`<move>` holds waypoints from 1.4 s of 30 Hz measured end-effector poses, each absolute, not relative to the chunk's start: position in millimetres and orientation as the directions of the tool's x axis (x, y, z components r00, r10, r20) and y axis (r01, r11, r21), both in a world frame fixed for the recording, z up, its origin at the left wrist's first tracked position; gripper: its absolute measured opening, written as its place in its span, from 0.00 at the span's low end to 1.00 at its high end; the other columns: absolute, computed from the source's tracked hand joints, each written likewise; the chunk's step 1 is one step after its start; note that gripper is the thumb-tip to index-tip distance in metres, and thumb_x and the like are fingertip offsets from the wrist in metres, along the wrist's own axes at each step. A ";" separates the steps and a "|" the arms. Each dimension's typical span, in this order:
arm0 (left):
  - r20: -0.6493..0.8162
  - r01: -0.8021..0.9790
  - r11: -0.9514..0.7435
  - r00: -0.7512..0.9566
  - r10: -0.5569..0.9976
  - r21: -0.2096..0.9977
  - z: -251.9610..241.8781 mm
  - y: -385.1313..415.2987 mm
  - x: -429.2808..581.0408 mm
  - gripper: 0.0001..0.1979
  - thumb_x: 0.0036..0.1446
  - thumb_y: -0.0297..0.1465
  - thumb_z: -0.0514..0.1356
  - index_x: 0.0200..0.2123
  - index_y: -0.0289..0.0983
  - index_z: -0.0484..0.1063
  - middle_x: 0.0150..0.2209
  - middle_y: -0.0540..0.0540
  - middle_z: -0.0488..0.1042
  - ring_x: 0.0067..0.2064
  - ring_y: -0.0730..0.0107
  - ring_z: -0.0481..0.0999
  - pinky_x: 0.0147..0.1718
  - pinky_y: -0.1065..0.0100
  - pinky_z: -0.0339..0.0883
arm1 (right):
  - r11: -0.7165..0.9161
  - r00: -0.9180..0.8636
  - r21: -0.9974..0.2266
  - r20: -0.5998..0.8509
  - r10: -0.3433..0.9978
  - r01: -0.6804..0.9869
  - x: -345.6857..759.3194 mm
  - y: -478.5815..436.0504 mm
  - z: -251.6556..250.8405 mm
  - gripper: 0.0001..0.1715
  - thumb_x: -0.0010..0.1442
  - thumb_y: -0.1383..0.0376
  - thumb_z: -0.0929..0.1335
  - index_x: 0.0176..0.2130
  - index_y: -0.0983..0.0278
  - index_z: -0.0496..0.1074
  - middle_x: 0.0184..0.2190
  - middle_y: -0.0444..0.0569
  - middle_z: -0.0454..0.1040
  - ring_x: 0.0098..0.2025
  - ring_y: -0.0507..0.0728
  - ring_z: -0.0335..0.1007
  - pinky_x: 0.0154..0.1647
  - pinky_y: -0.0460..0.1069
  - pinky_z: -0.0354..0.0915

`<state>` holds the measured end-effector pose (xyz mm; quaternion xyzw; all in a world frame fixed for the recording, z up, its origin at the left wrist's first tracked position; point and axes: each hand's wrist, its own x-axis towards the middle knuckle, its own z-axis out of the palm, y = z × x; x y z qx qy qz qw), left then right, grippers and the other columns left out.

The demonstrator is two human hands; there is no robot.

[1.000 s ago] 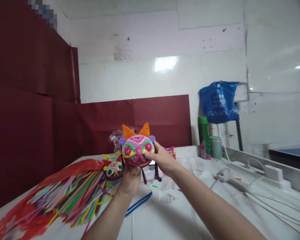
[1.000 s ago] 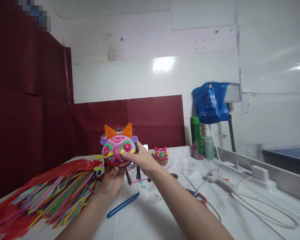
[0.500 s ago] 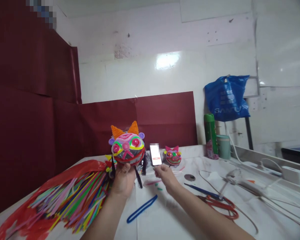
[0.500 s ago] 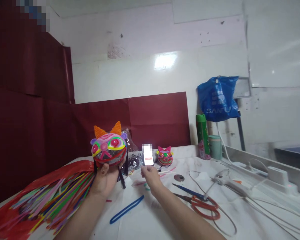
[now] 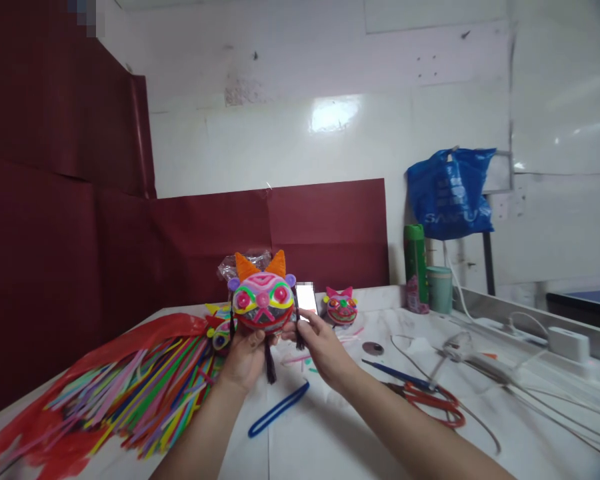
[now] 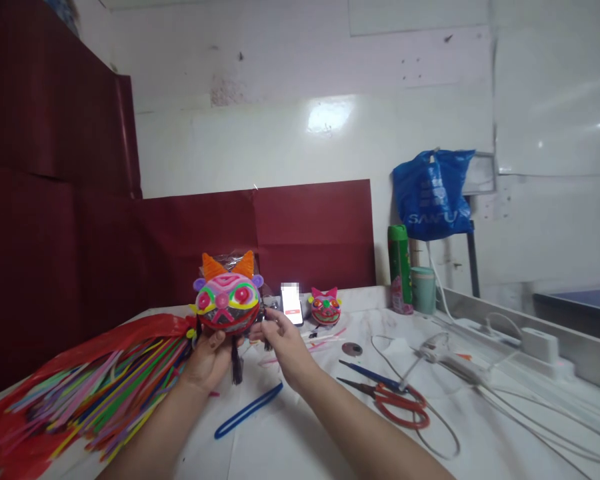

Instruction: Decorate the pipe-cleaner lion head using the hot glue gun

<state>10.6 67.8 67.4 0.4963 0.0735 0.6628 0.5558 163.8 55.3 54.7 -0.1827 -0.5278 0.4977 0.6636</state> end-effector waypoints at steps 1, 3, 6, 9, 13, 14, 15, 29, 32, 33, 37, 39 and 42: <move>0.572 -0.658 -0.368 0.115 0.812 0.656 66.1 68.0 11.0 0.33 0.33 0.36 0.77 0.46 0.42 0.74 0.28 0.51 0.78 0.29 0.68 0.74 0.23 0.69 0.64 | 0.448 -0.056 -0.780 0.520 0.852 -0.438 164.8 54.3 56.0 0.24 0.48 0.48 0.76 0.37 0.63 0.74 0.24 0.44 0.76 0.29 0.56 0.72 0.41 0.54 0.65; 0.561 -0.650 -0.362 0.120 0.819 0.668 63.4 68.4 11.8 0.33 0.33 0.36 0.77 0.46 0.42 0.73 0.28 0.51 0.78 0.30 0.67 0.74 0.23 0.69 0.63 | 0.461 -0.057 -0.794 0.523 0.851 -0.395 166.4 53.1 57.6 0.20 0.49 0.50 0.76 0.30 0.63 0.74 0.22 0.44 0.75 0.29 0.55 0.71 0.41 0.53 0.65; 0.549 -0.646 -0.352 0.125 0.827 0.677 58.7 69.6 13.1 0.31 0.35 0.35 0.76 0.45 0.41 0.73 0.33 0.48 0.79 0.36 0.61 0.77 0.27 0.66 0.66 | 0.484 -0.033 -0.769 0.545 0.838 -0.418 167.3 53.0 58.3 0.24 0.46 0.50 0.77 0.39 0.60 0.75 0.36 0.49 0.79 0.41 0.59 0.73 0.47 0.54 0.65; 0.535 -0.645 -0.332 0.143 0.832 0.688 52.8 71.6 15.2 0.30 0.35 0.33 0.76 0.45 0.41 0.73 0.36 0.47 0.79 0.42 0.55 0.78 0.35 0.61 0.70 | 0.541 -0.035 -0.733 0.606 0.795 -0.413 166.8 53.5 58.3 0.34 0.43 0.52 0.78 0.49 0.57 0.73 0.51 0.51 0.75 0.55 0.63 0.67 0.55 0.57 0.63; 0.523 -0.640 -0.309 0.172 0.835 0.704 46.6 73.2 19.4 0.34 0.33 0.31 0.76 0.48 0.41 0.72 0.34 0.48 0.80 0.42 0.55 0.79 0.40 0.58 0.72 | 0.555 -0.075 -0.723 0.634 0.770 -0.412 166.7 54.1 57.3 0.35 0.43 0.53 0.79 0.50 0.57 0.72 0.49 0.50 0.77 0.55 0.64 0.68 0.57 0.57 0.63; 0.523 -0.642 -0.305 0.178 0.833 0.703 45.8 73.3 20.4 0.35 0.33 0.31 0.76 0.49 0.41 0.72 0.35 0.48 0.80 0.42 0.55 0.79 0.41 0.57 0.72 | 0.551 -0.075 -0.721 0.633 0.771 -0.420 166.7 54.4 56.6 0.34 0.44 0.54 0.79 0.50 0.57 0.72 0.47 0.49 0.78 0.54 0.63 0.69 0.56 0.57 0.63; 0.523 -0.645 -0.299 0.184 0.832 0.703 45.3 73.3 21.3 0.35 0.34 0.31 0.76 0.49 0.41 0.72 0.37 0.47 0.81 0.42 0.55 0.79 0.42 0.57 0.72 | 0.550 -0.075 -0.719 0.633 0.770 -0.424 166.8 54.9 55.7 0.34 0.44 0.54 0.79 0.50 0.56 0.72 0.46 0.49 0.78 0.53 0.63 0.69 0.56 0.57 0.64; 0.504 -0.631 -0.286 0.194 0.842 0.721 43.6 71.7 24.3 0.36 0.32 0.27 0.75 0.50 0.42 0.70 0.42 0.46 0.80 0.47 0.53 0.78 0.48 0.55 0.70 | 0.559 -0.077 -0.713 0.643 0.762 -0.423 167.6 63.3 46.9 0.38 0.41 0.51 0.79 0.50 0.56 0.72 0.47 0.50 0.77 0.52 0.64 0.70 0.54 0.57 0.65; 0.482 -0.612 -0.275 0.200 0.853 0.742 44.2 71.3 22.3 0.36 0.29 0.28 0.76 0.47 0.40 0.72 0.40 0.46 0.80 0.46 0.54 0.79 0.47 0.56 0.70 | 0.560 -0.088 -0.704 0.653 0.752 -0.437 169.0 64.2 46.8 0.38 0.40 0.51 0.80 0.49 0.57 0.72 0.48 0.49 0.77 0.52 0.64 0.70 0.54 0.57 0.65; 0.476 -0.608 -0.273 0.199 0.856 0.745 44.3 71.3 21.9 0.36 0.29 0.27 0.77 0.46 0.41 0.72 0.40 0.46 0.80 0.45 0.55 0.79 0.47 0.57 0.70 | 0.560 -0.094 -0.700 0.657 0.748 -0.444 169.3 64.3 46.9 0.38 0.40 0.52 0.80 0.49 0.57 0.72 0.48 0.49 0.77 0.53 0.64 0.70 0.54 0.57 0.65; 0.468 -0.593 -0.274 0.199 0.861 0.757 42.8 72.8 21.0 0.36 0.29 0.28 0.77 0.46 0.41 0.73 0.37 0.48 0.80 0.42 0.57 0.79 0.45 0.58 0.71 | 0.559 -0.109 -0.696 0.664 0.740 -0.450 170.4 64.5 47.2 0.38 0.40 0.51 0.80 0.49 0.58 0.72 0.48 0.49 0.77 0.53 0.64 0.70 0.56 0.58 0.64; 0.471 -0.588 -0.281 0.196 0.860 0.759 41.0 74.1 20.1 0.33 0.29 0.28 0.77 0.44 0.40 0.73 0.36 0.48 0.80 0.42 0.57 0.79 0.46 0.57 0.70 | 0.560 -0.106 -0.697 0.663 0.741 -0.447 170.8 64.8 46.7 0.39 0.39 0.51 0.80 0.49 0.58 0.72 0.48 0.50 0.77 0.53 0.64 0.70 0.56 0.58 0.64; 0.469 -0.582 -0.272 0.219 0.855 0.767 38.6 75.8 17.1 0.33 0.30 0.28 0.77 0.45 0.40 0.74 0.38 0.46 0.80 0.45 0.54 0.79 0.48 0.55 0.70 | 0.552 -0.104 -0.703 0.654 0.749 -0.450 170.9 65.1 45.5 0.41 0.38 0.51 0.81 0.49 0.58 0.72 0.48 0.49 0.77 0.54 0.64 0.69 0.56 0.57 0.65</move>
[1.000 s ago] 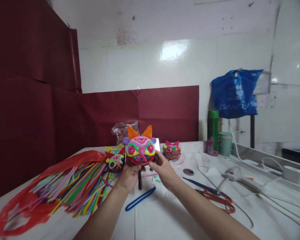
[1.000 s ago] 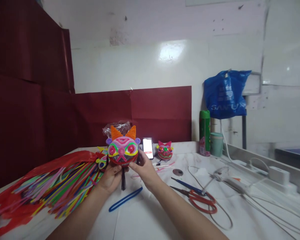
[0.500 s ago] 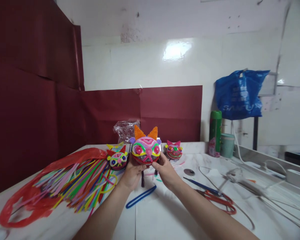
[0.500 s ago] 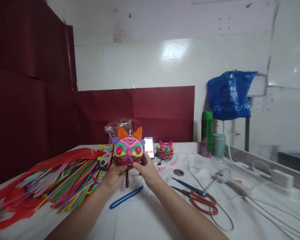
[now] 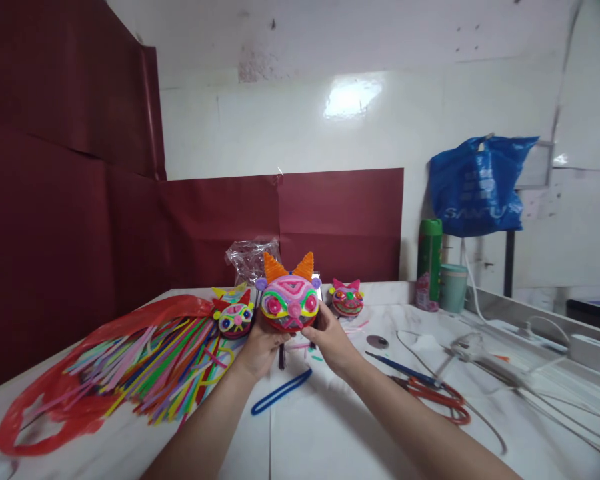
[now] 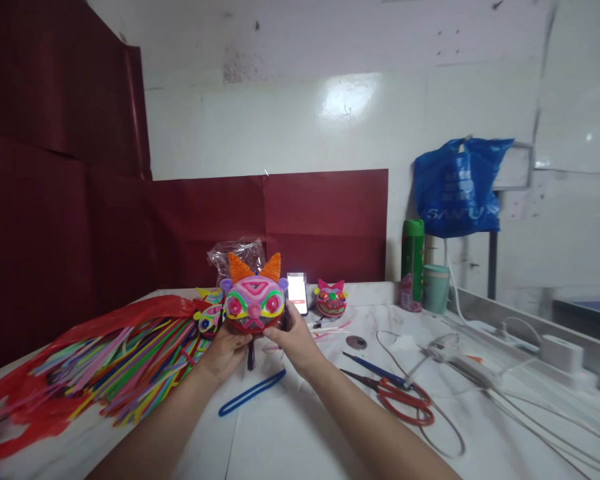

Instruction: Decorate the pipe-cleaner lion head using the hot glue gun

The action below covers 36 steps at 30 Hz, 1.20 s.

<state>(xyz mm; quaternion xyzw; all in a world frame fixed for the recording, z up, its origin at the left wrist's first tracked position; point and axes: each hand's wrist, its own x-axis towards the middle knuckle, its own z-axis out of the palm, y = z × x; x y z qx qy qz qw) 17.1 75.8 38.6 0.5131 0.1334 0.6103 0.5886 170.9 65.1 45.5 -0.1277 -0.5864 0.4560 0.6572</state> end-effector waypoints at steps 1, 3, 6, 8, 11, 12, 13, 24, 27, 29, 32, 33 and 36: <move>0.472 -0.585 -0.264 0.235 0.850 0.767 38.2 76.2 15.7 0.34 0.31 0.29 0.77 0.46 0.40 0.73 0.39 0.46 0.80 0.46 0.53 0.79 0.48 0.54 0.70 | 0.547 -0.105 -0.705 0.650 0.752 -0.452 170.9 64.9 45.2 0.41 0.37 0.52 0.81 0.50 0.57 0.72 0.49 0.49 0.77 0.54 0.64 0.69 0.56 0.57 0.65; 0.489 -0.601 -0.253 0.267 0.830 0.758 38.0 77.1 12.8 0.34 0.32 0.31 0.77 0.47 0.41 0.73 0.41 0.45 0.80 0.48 0.51 0.78 0.50 0.52 0.69 | 0.540 -0.112 -0.705 0.649 0.753 -0.460 170.7 64.2 45.2 0.41 0.37 0.54 0.81 0.50 0.57 0.71 0.50 0.49 0.76 0.54 0.64 0.69 0.56 0.57 0.65; 0.529 -0.624 -0.264 0.286 0.799 0.735 39.2 78.4 9.5 0.35 0.33 0.32 0.77 0.48 0.42 0.72 0.42 0.45 0.80 0.52 0.50 0.76 0.54 0.51 0.66 | 0.543 -0.131 -0.691 0.667 0.734 -0.477 170.2 62.5 46.4 0.40 0.39 0.57 0.81 0.50 0.57 0.71 0.52 0.48 0.75 0.55 0.63 0.69 0.56 0.55 0.65; 0.532 -0.614 -0.271 0.293 0.795 0.742 40.7 78.7 8.3 0.35 0.32 0.30 0.77 0.48 0.41 0.72 0.41 0.45 0.81 0.53 0.49 0.76 0.55 0.51 0.65 | 0.539 -0.142 -0.687 0.672 0.727 -0.487 169.7 61.8 47.5 0.40 0.39 0.57 0.81 0.51 0.57 0.71 0.51 0.48 0.76 0.54 0.63 0.70 0.55 0.54 0.65; 0.517 -0.589 -0.273 0.295 0.803 0.760 43.2 77.1 7.8 0.36 0.32 0.28 0.77 0.49 0.41 0.72 0.40 0.46 0.81 0.52 0.50 0.76 0.55 0.52 0.66 | 0.518 -0.154 -0.696 0.658 0.737 -0.497 169.1 62.0 47.9 0.42 0.38 0.57 0.81 0.52 0.56 0.70 0.49 0.47 0.77 0.52 0.62 0.72 0.53 0.54 0.67; 0.514 -0.586 -0.275 0.291 0.807 0.762 43.8 76.2 7.9 0.37 0.32 0.28 0.77 0.49 0.41 0.72 0.40 0.46 0.81 0.52 0.50 0.76 0.54 0.52 0.66 | 0.514 -0.154 -0.699 0.654 0.740 -0.497 169.0 62.5 47.6 0.43 0.38 0.57 0.81 0.52 0.56 0.69 0.49 0.47 0.77 0.52 0.62 0.72 0.53 0.54 0.67; 0.511 -0.584 -0.276 0.285 0.811 0.763 44.3 75.3 8.1 0.37 0.32 0.28 0.77 0.50 0.41 0.72 0.41 0.46 0.81 0.51 0.50 0.77 0.54 0.53 0.67 | 0.515 -0.152 -0.699 0.654 0.741 -0.497 169.0 63.1 46.9 0.43 0.38 0.57 0.81 0.53 0.56 0.69 0.49 0.47 0.77 0.51 0.62 0.72 0.53 0.54 0.67; 0.456 -0.566 -0.252 0.255 0.853 0.785 34.4 82.3 7.3 0.38 0.32 0.30 0.77 0.50 0.40 0.72 0.38 0.46 0.81 0.44 0.55 0.80 0.46 0.57 0.72 | 0.565 -0.151 -0.712 0.667 0.730 -0.416 172.8 70.6 37.5 0.37 0.44 0.58 0.80 0.52 0.57 0.70 0.52 0.48 0.75 0.54 0.63 0.69 0.55 0.56 0.65; 0.453 -0.570 -0.254 0.238 0.859 0.781 35.0 82.6 8.1 0.37 0.32 0.31 0.77 0.50 0.41 0.72 0.39 0.46 0.81 0.44 0.54 0.80 0.46 0.57 0.73 | 0.561 -0.136 -0.723 0.654 0.744 -0.403 171.7 68.3 40.3 0.37 0.43 0.57 0.80 0.51 0.57 0.71 0.50 0.49 0.76 0.54 0.63 0.69 0.55 0.57 0.65; 0.453 -0.579 -0.253 0.230 0.861 0.775 36.5 81.5 9.7 0.38 0.32 0.32 0.78 0.50 0.41 0.71 0.38 0.47 0.81 0.44 0.54 0.80 0.46 0.56 0.72 | 0.561 -0.122 -0.731 0.644 0.755 -0.390 170.6 65.9 42.7 0.36 0.44 0.56 0.79 0.51 0.58 0.71 0.48 0.49 0.77 0.53 0.64 0.70 0.55 0.58 0.65; 0.453 -0.589 -0.243 0.238 0.859 0.770 38.4 80.0 12.4 0.38 0.32 0.33 0.78 0.50 0.41 0.71 0.36 0.47 0.81 0.45 0.53 0.80 0.47 0.56 0.71 | 0.565 -0.117 -0.729 0.646 0.754 -0.388 169.0 63.4 44.9 0.35 0.45 0.55 0.79 0.51 0.58 0.71 0.48 0.49 0.77 0.53 0.64 0.69 0.56 0.58 0.63; 0.453 -0.594 -0.241 0.237 0.860 0.768 38.6 79.7 13.1 0.38 0.32 0.33 0.78 0.51 0.41 0.71 0.36 0.47 0.81 0.45 0.53 0.79 0.46 0.56 0.71 | 0.565 -0.119 -0.725 0.650 0.751 -0.394 168.9 63.3 45.0 0.35 0.45 0.54 0.78 0.52 0.57 0.71 0.49 0.49 0.77 0.53 0.64 0.69 0.56 0.58 0.63; 0.448 -0.610 -0.237 0.218 0.867 0.756 38.1 79.5 15.2 0.39 0.33 0.33 0.77 0.52 0.42 0.70 0.36 0.47 0.81 0.43 0.55 0.80 0.43 0.58 0.71 | 0.542 -0.124 -0.731 0.636 0.762 -0.416 170.4 66.1 44.0 0.38 0.44 0.52 0.78 0.53 0.57 0.71 0.49 0.49 0.76 0.53 0.63 0.69 0.53 0.56 0.65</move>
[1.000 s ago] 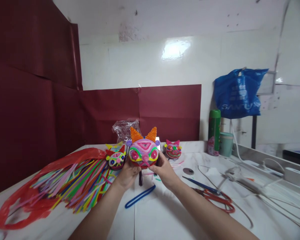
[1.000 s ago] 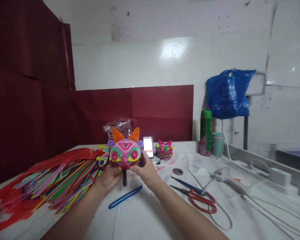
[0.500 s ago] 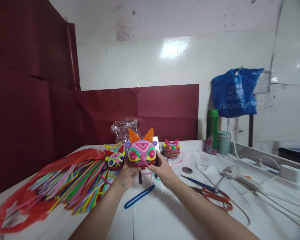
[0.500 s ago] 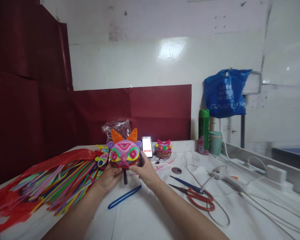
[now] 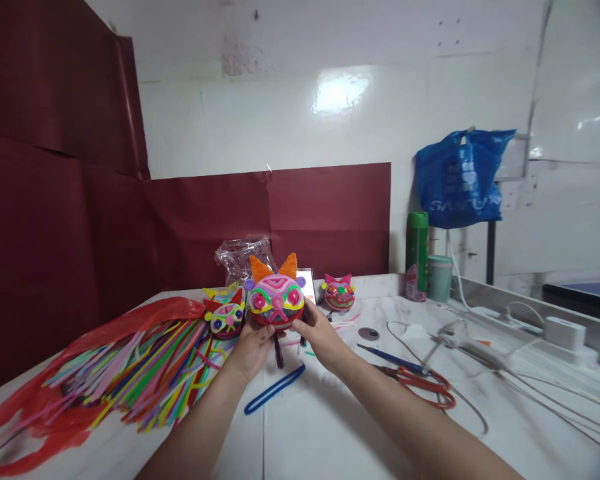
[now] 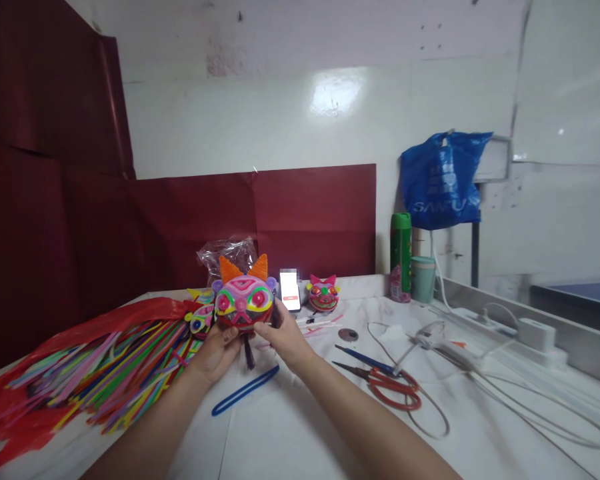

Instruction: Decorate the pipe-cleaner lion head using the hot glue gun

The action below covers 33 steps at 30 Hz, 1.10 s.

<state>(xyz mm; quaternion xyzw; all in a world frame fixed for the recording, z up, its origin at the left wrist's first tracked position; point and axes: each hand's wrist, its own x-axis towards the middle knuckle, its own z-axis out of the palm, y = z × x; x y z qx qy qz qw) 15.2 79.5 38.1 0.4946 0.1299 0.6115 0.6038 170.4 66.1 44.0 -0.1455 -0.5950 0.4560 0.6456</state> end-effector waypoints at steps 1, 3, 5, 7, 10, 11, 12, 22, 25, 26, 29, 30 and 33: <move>0.446 -0.616 -0.235 0.214 0.869 0.752 37.8 79.5 16.0 0.39 0.33 0.34 0.77 0.52 0.42 0.70 0.36 0.47 0.81 0.42 0.55 0.80 0.42 0.59 0.71 | 0.523 -0.123 -0.745 0.615 0.779 -0.414 171.6 67.8 43.3 0.38 0.45 0.51 0.78 0.53 0.57 0.71 0.49 0.49 0.76 0.51 0.62 0.70 0.50 0.54 0.67; 0.438 -0.626 -0.223 0.212 0.874 0.747 37.3 79.5 17.7 0.40 0.35 0.36 0.77 0.53 0.43 0.69 0.38 0.46 0.81 0.42 0.55 0.80 0.39 0.60 0.71 | 0.482 -0.116 -0.781 0.564 0.818 -0.397 174.5 71.8 41.7 0.36 0.46 0.50 0.77 0.52 0.58 0.72 0.49 0.49 0.76 0.47 0.60 0.71 0.43 0.52 0.68; 0.428 -0.635 -0.211 0.209 0.879 0.743 36.8 79.4 19.4 0.40 0.36 0.37 0.76 0.54 0.44 0.68 0.40 0.45 0.80 0.42 0.54 0.79 0.37 0.60 0.70 | 0.450 -0.104 -0.808 0.521 0.847 -0.380 177.1 75.4 40.3 0.32 0.49 0.50 0.75 0.51 0.59 0.72 0.49 0.50 0.75 0.45 0.59 0.71 0.39 0.50 0.68; 0.420 -0.635 -0.205 0.208 0.884 0.745 36.0 79.4 20.6 0.40 0.37 0.37 0.76 0.55 0.44 0.67 0.42 0.44 0.80 0.43 0.54 0.79 0.38 0.59 0.70 | 0.437 -0.100 -0.818 0.504 0.858 -0.374 178.7 77.9 39.0 0.29 0.52 0.50 0.74 0.50 0.59 0.73 0.50 0.51 0.75 0.46 0.59 0.71 0.38 0.50 0.67; 0.420 -0.626 -0.211 0.206 0.884 0.751 34.2 79.8 20.7 0.40 0.38 0.37 0.75 0.55 0.44 0.66 0.44 0.44 0.80 0.44 0.54 0.79 0.39 0.58 0.70 | 0.431 -0.114 -0.821 0.502 0.857 -0.375 179.1 79.4 37.4 0.28 0.54 0.51 0.73 0.50 0.59 0.73 0.51 0.51 0.74 0.46 0.59 0.71 0.38 0.49 0.67; 0.418 -0.622 -0.211 0.208 0.884 0.754 33.7 79.9 20.5 0.39 0.38 0.37 0.75 0.55 0.44 0.66 0.44 0.44 0.80 0.44 0.54 0.79 0.40 0.58 0.70 | 0.432 -0.118 -0.820 0.505 0.855 -0.375 178.9 79.4 36.9 0.28 0.53 0.51 0.73 0.50 0.59 0.73 0.51 0.51 0.74 0.46 0.59 0.71 0.38 0.49 0.66; 0.416 -0.620 -0.209 0.209 0.885 0.756 33.3 79.9 20.3 0.39 0.38 0.37 0.75 0.55 0.45 0.66 0.44 0.44 0.80 0.44 0.54 0.79 0.40 0.58 0.71 | 0.432 -0.120 -0.819 0.506 0.854 -0.377 178.7 79.3 36.5 0.28 0.53 0.51 0.74 0.51 0.59 0.72 0.51 0.51 0.74 0.46 0.59 0.71 0.38 0.49 0.66; 0.425 -0.605 -0.215 0.227 0.876 0.767 35.6 77.4 19.9 0.41 0.36 0.35 0.76 0.56 0.45 0.66 0.44 0.46 0.80 0.49 0.53 0.78 0.48 0.55 0.70 | 0.462 -0.112 -0.789 0.544 0.831 -0.404 177.3 73.7 39.5 0.33 0.47 0.53 0.77 0.50 0.60 0.72 0.45 0.48 0.77 0.42 0.57 0.71 0.38 0.49 0.68; 0.424 -0.603 -0.214 0.229 0.876 0.769 33.8 80.1 19.0 0.41 0.37 0.34 0.76 0.56 0.45 0.66 0.44 0.46 0.80 0.49 0.53 0.78 0.49 0.55 0.70 | 0.473 -0.116 -0.770 0.566 0.816 -0.428 175.5 73.3 40.5 0.33 0.45 0.52 0.77 0.49 0.59 0.73 0.43 0.48 0.78 0.43 0.59 0.72 0.42 0.51 0.69; 0.425 -0.602 -0.216 0.228 0.876 0.769 32.9 81.6 18.6 0.41 0.37 0.34 0.76 0.56 0.45 0.67 0.45 0.45 0.80 0.50 0.53 0.78 0.49 0.55 0.70 | 0.477 -0.121 -0.762 0.576 0.809 -0.437 174.8 73.5 40.5 0.33 0.45 0.52 0.78 0.48 0.59 0.73 0.43 0.47 0.78 0.44 0.59 0.73 0.44 0.52 0.70; 0.426 -0.591 -0.222 0.229 0.875 0.776 28.9 86.2 17.2 0.39 0.37 0.34 0.76 0.55 0.44 0.67 0.45 0.45 0.80 0.50 0.53 0.77 0.48 0.56 0.70 | 0.486 -0.131 -0.740 0.600 0.789 -0.466 172.6 74.1 39.1 0.34 0.44 0.53 0.78 0.49 0.57 0.71 0.44 0.47 0.79 0.47 0.60 0.73 0.51 0.55 0.68; 0.423 -0.583 -0.224 0.230 0.877 0.781 27.3 87.5 16.7 0.39 0.37 0.34 0.76 0.55 0.44 0.68 0.45 0.44 0.80 0.50 0.53 0.77 0.48 0.56 0.71 | 0.484 -0.132 -0.738 0.601 0.788 -0.471 172.1 74.2 38.5 0.35 0.44 0.53 0.78 0.50 0.57 0.71 0.45 0.47 0.79 0.48 0.61 0.73 0.52 0.56 0.68; 0.409 -0.559 -0.225 0.230 0.883 0.798 22.2 90.2 15.5 0.38 0.38 0.32 0.75 0.55 0.45 0.68 0.47 0.45 0.79 0.49 0.54 0.78 0.46 0.57 0.72 | 0.477 -0.138 -0.745 0.594 0.793 -0.465 171.5 74.1 37.3 0.34 0.44 0.54 0.79 0.49 0.57 0.70 0.46 0.48 0.79 0.50 0.62 0.73 0.56 0.58 0.65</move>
